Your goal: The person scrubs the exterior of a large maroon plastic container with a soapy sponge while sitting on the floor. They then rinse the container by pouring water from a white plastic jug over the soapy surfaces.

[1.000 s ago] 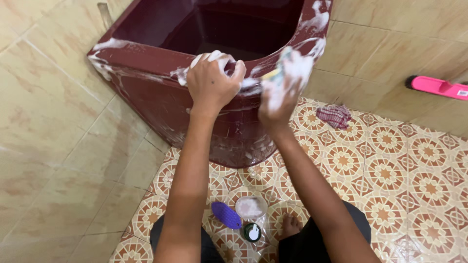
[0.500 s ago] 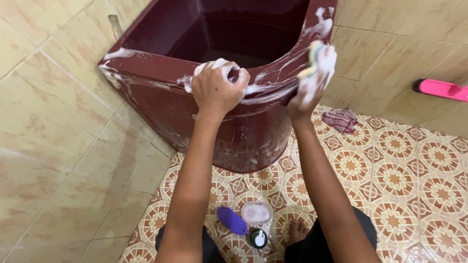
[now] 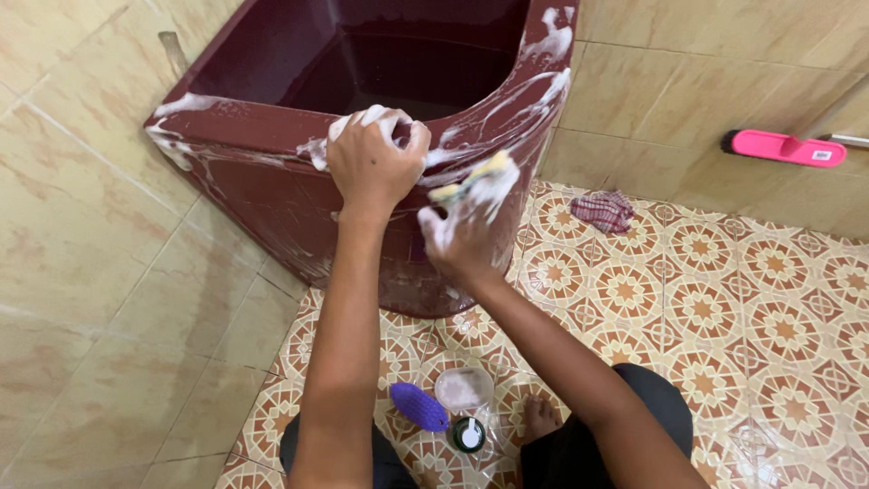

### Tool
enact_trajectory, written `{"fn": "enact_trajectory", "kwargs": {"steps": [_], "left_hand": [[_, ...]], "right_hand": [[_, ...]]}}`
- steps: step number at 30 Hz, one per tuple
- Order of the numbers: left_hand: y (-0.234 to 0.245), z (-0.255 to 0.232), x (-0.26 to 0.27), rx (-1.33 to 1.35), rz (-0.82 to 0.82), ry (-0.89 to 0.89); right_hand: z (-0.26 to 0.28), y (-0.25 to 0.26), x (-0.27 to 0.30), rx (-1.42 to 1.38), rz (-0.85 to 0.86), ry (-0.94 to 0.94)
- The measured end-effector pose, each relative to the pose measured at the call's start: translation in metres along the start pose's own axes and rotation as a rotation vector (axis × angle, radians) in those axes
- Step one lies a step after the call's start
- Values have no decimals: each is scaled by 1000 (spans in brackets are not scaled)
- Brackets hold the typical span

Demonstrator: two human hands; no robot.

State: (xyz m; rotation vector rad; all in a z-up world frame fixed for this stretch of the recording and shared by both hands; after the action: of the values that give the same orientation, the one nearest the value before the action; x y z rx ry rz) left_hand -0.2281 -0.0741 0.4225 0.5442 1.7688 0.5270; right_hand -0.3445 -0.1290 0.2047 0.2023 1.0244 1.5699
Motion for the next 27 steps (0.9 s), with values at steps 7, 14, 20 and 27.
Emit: {"fn": "enact_trajectory", "kwargs": {"steps": [7, 14, 20, 27], "left_hand": [[2, -3, 0, 11, -22, -32], [1, -5, 1, -14, -48, -27], [2, -4, 1, -22, -42, -8], [2, -3, 3, -19, -51, -12]], "right_hand": [[1, 69, -27, -232, -481, 184], [-72, 108, -104, -970, -568, -64], [-41, 89, -74, -666, -686, -34], [15, 43, -11, -282, -380, 84]]}}
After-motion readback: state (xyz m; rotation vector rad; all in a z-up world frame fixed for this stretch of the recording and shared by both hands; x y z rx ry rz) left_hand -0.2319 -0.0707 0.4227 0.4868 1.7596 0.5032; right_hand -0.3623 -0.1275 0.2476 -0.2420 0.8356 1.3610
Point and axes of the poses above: each hand's wrist, its own x-axis away from the middle knuckle, its own y-axis out of the back of the hand, z = x × y, the point moved 7 cm from there along -x, towards the middle knuckle, and after that the axes turned 8 degrees about -x, right-handed, at the moved point
